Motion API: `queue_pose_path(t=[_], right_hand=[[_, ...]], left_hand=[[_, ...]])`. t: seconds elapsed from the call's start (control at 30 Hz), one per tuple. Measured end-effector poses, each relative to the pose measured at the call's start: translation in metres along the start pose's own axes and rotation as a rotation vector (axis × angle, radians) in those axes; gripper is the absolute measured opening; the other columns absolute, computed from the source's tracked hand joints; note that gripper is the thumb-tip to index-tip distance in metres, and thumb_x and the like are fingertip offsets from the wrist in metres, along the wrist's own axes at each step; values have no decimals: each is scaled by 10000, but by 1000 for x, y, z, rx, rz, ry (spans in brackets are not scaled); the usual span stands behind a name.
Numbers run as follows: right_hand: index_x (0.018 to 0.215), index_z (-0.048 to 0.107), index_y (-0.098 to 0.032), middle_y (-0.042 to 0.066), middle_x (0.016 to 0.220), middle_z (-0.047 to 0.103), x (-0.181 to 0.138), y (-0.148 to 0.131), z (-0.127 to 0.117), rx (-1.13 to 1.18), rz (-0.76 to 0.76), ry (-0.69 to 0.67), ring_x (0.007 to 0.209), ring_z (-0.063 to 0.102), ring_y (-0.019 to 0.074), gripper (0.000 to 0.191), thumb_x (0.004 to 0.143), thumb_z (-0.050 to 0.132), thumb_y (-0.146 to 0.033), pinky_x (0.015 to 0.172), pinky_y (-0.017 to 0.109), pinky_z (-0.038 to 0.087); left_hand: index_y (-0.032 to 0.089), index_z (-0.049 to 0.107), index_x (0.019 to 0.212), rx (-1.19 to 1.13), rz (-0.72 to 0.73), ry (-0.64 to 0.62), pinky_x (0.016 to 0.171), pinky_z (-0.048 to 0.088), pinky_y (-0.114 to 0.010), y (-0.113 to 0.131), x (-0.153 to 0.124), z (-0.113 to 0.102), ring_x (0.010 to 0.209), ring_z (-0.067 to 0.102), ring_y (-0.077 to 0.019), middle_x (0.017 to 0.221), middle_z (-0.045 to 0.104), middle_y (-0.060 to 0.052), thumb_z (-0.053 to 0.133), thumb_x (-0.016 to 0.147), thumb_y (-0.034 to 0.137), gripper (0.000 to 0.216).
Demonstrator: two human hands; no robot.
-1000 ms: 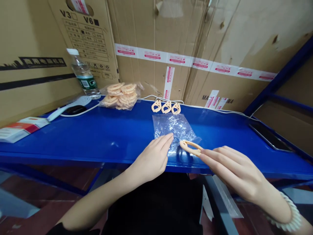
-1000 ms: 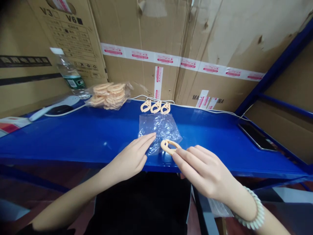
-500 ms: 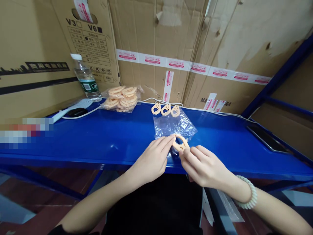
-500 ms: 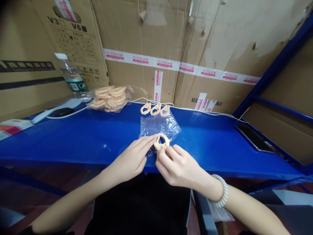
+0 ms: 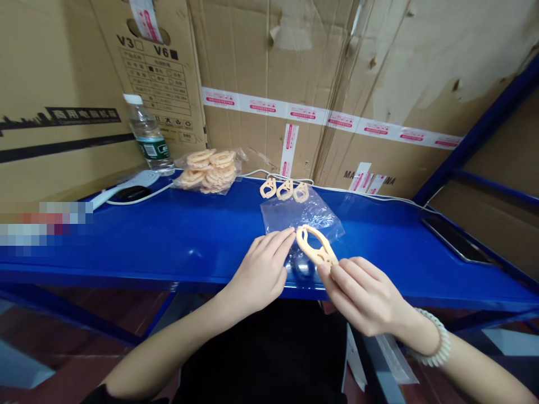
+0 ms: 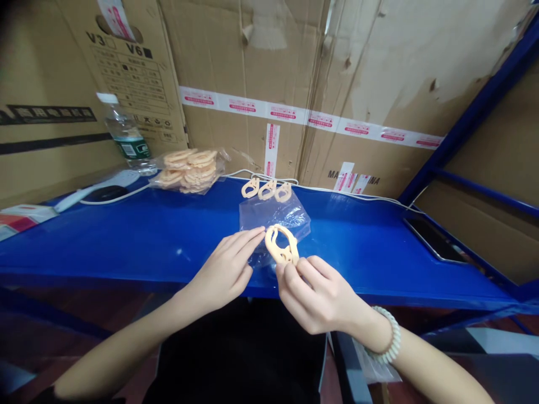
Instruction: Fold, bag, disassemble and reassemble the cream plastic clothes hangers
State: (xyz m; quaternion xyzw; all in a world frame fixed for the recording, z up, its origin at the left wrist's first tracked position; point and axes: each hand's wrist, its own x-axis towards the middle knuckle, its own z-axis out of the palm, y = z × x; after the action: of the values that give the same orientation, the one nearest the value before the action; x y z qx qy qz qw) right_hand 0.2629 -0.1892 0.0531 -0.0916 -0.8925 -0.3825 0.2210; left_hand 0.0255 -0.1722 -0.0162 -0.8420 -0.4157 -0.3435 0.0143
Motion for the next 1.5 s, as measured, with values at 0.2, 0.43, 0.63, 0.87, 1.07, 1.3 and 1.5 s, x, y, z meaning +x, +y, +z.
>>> queue_pose_path(t=[0.2, 0.43, 0.63, 0.87, 1.07, 1.3, 1.5], right_hand=[[905, 732, -82, 120, 874, 678, 0, 3, 6, -3, -24, 74, 800, 608, 216, 156, 969, 599, -33, 665, 353, 519], [910, 709, -69, 100, 860, 677, -4, 9, 22, 45, -29, 27, 771, 617, 200, 121, 970, 614, -23, 641, 340, 515], [884, 678, -102, 78, 871, 673, -11, 10, 29, 52, -37, 39, 807, 619, 190, 113, 957, 653, -19, 694, 337, 521], [806, 646, -145, 69, 877, 665, 4, 15, 26, 23, -59, 65, 771, 580, 179, 193, 975, 633, -51, 673, 326, 477], [829, 652, -131, 98, 911, 660, 20, 19, 19, 81, -136, 18, 722, 550, 168, 192, 990, 568, -72, 653, 321, 463], [807, 694, -145, 111, 924, 661, 31, 3, -9, 146, -180, 71, 745, 573, 207, 156, 947, 624, -141, 638, 354, 479], [793, 693, -138, 115, 913, 658, 39, 4, -13, 212, -173, 62, 701, 549, 195, 139, 922, 641, -146, 592, 348, 456]], left_hand=[[143, 622, 1336, -28, 2, 177, 1030, 491, -495, 9, -1, -10, 1213, 651, -271, 1362, 685, -126, 451, 930, 83, 444], [214, 686, 1231, -302, 45, -34, 1053, 516, -433, 3, 15, -53, 1202, 662, -237, 1269, 731, -66, 510, 1021, 316, 292], [164, 612, 1368, -87, -102, -94, 1196, 405, -545, -78, 58, -68, 1349, 558, -309, 1440, 631, -117, 493, 980, 447, 495], [167, 549, 1452, -217, -236, -288, 1253, 351, -462, -138, 58, -25, 1445, 508, -269, 1544, 557, -114, 404, 985, 472, 576], [161, 652, 1339, -156, -216, -265, 1223, 400, -454, -127, 62, -11, 1364, 582, -266, 1431, 656, -100, 397, 974, 379, 495], [172, 693, 1279, -124, -177, -223, 1228, 393, -483, -131, 60, -4, 1352, 582, -271, 1392, 679, -98, 431, 965, 343, 442], [161, 699, 1248, -111, -185, -207, 1218, 408, -482, -130, 59, -1, 1334, 596, -273, 1366, 690, -107, 436, 963, 326, 422]])
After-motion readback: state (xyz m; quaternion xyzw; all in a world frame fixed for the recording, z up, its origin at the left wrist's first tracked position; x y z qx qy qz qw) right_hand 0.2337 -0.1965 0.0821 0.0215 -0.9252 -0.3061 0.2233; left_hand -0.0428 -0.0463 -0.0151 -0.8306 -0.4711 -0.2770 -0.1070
